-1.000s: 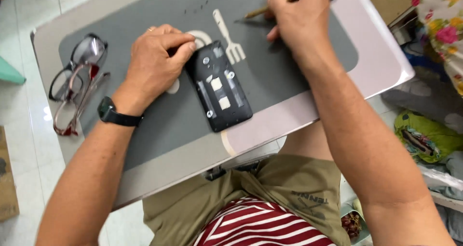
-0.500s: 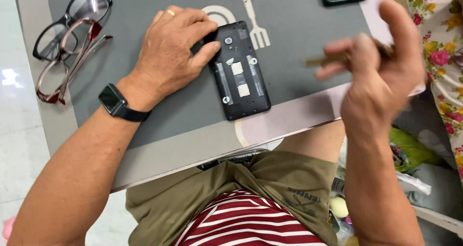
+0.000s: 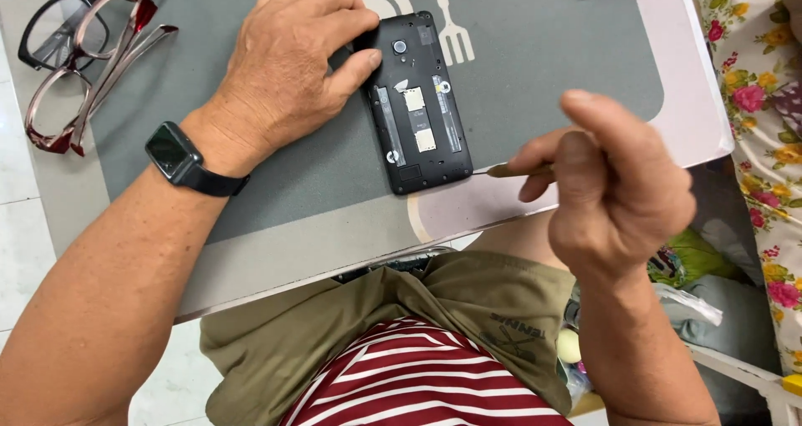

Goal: The person uses a small screwdriver to remove screws from the back of a disassembled mobile phone. They carefully unscrew fasteners from various points on the device's rear casing and place the screws on the mat.

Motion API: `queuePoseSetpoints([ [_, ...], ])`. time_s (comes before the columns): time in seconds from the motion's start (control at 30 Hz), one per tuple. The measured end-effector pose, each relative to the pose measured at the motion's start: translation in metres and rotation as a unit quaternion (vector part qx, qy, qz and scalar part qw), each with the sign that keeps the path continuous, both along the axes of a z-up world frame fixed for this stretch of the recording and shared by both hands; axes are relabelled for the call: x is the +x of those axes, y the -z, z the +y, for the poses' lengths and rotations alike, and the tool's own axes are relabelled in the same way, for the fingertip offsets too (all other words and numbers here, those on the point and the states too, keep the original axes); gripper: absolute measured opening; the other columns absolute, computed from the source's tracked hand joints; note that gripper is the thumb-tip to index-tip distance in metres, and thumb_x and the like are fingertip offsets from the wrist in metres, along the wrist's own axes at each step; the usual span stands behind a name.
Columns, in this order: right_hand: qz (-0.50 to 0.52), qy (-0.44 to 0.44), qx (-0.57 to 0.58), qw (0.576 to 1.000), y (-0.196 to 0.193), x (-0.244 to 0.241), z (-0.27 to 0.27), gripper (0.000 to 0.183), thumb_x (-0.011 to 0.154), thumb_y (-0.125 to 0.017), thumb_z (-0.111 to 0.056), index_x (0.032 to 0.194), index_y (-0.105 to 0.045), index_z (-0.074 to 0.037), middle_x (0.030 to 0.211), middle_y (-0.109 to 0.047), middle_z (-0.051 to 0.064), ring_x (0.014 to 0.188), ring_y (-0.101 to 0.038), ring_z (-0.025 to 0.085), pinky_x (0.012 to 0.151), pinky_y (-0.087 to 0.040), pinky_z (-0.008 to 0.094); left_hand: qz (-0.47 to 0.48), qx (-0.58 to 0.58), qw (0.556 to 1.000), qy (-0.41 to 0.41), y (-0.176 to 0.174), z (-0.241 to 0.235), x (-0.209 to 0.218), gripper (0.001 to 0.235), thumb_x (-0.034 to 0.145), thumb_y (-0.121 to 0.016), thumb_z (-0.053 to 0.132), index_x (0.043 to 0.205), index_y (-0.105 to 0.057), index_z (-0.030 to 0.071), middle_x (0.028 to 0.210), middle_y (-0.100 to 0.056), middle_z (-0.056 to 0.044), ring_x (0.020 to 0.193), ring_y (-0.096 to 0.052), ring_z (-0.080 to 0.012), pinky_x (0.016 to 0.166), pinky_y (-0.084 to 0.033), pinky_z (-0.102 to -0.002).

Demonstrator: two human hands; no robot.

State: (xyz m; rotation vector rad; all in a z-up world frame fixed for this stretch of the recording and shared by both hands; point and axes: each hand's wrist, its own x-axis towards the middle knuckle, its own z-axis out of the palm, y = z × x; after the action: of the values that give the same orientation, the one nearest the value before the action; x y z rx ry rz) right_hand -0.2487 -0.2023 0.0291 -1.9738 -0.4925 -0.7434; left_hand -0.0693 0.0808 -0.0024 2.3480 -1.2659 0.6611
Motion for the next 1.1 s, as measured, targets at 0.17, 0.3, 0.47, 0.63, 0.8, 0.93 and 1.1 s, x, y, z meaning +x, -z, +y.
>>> queuePoseSetpoints([
  [0.17,0.014,0.018,-0.019,1.0,0.0,-0.002,0.005,0.022,0.124,-0.046,0.002,0.142,-0.056,0.007,0.09,-0.069,0.023,0.077,-0.08,0.031,0.062,-0.064,0.032,-0.006,-0.004,1.0,0.0,0.001,0.0,0.0,0.022,0.107,-0.082,0.022,0.122,-0.078,0.006,0.124,-0.074,-0.008,0.103,-0.063,-0.0324,0.092,-0.047,-0.048],
  [0.3,0.005,0.01,-0.031,0.999,0.0,0.002,0.006,0.02,0.123,-0.047,0.005,0.14,-0.057,0.008,0.096,-0.07,0.027,0.076,-0.081,0.032,0.062,-0.062,0.032,-0.007,0.004,1.0,0.002,0.0,-0.001,0.0,0.023,0.107,-0.081,0.024,0.123,-0.077,0.006,0.125,-0.074,-0.008,0.102,-0.063,-0.0334,0.09,-0.047,-0.048],
  [0.47,-0.004,0.006,-0.04,0.999,-0.002,0.003,0.007,0.019,0.123,-0.047,0.004,0.138,-0.058,0.008,0.088,-0.069,0.023,0.075,-0.08,0.03,0.062,-0.061,0.031,0.003,0.0,1.0,0.001,-0.001,-0.001,-0.001,0.022,0.108,-0.079,0.023,0.124,-0.077,0.007,0.123,-0.073,-0.005,0.104,-0.062,-0.0323,0.091,-0.046,-0.047],
  [0.63,-0.007,0.0,-0.084,0.996,-0.013,0.001,0.006,0.02,0.118,-0.051,0.009,0.135,-0.062,0.011,0.082,-0.073,0.021,0.07,-0.079,0.024,0.061,-0.059,0.029,0.004,-0.001,1.0,0.0,0.0,-0.001,0.0,0.024,0.108,-0.081,0.023,0.126,-0.078,0.007,0.127,-0.075,-0.006,0.105,-0.062,-0.0335,0.093,-0.047,-0.048],
  [0.8,-0.046,0.057,-0.349,0.934,-0.032,0.008,-0.004,0.028,0.117,-0.082,-0.002,0.142,-0.073,0.005,0.097,-0.085,0.004,0.068,-0.068,0.01,0.06,-0.052,0.03,0.006,0.001,1.0,0.0,-0.003,-0.002,-0.003,0.018,0.111,-0.076,0.02,0.122,-0.078,0.007,0.124,-0.075,-0.006,0.104,-0.063,-0.0312,0.091,-0.047,-0.047],
  [0.93,0.009,0.083,-0.406,0.91,-0.051,0.007,0.0,0.018,0.115,-0.082,-0.007,0.133,-0.078,-0.006,0.08,-0.07,-0.004,0.062,-0.063,0.018,0.059,-0.049,0.037,-0.005,-0.002,1.0,-0.005,-0.002,-0.001,-0.003,0.02,0.109,-0.076,0.025,0.122,-0.077,0.01,0.127,-0.078,-0.004,0.107,-0.064,-0.0313,0.089,-0.045,-0.046],
  [1.1,0.05,-0.004,-0.366,0.929,-0.062,0.008,0.008,0.033,0.108,-0.066,0.007,0.138,-0.073,-0.005,0.109,-0.083,0.004,0.085,-0.076,0.021,0.074,-0.056,0.037,0.002,-0.001,1.0,0.009,-0.003,0.0,-0.004,0.024,0.108,-0.08,0.028,0.124,-0.077,0.01,0.129,-0.079,-0.004,0.108,-0.064,-0.0334,0.091,-0.046,-0.048],
])
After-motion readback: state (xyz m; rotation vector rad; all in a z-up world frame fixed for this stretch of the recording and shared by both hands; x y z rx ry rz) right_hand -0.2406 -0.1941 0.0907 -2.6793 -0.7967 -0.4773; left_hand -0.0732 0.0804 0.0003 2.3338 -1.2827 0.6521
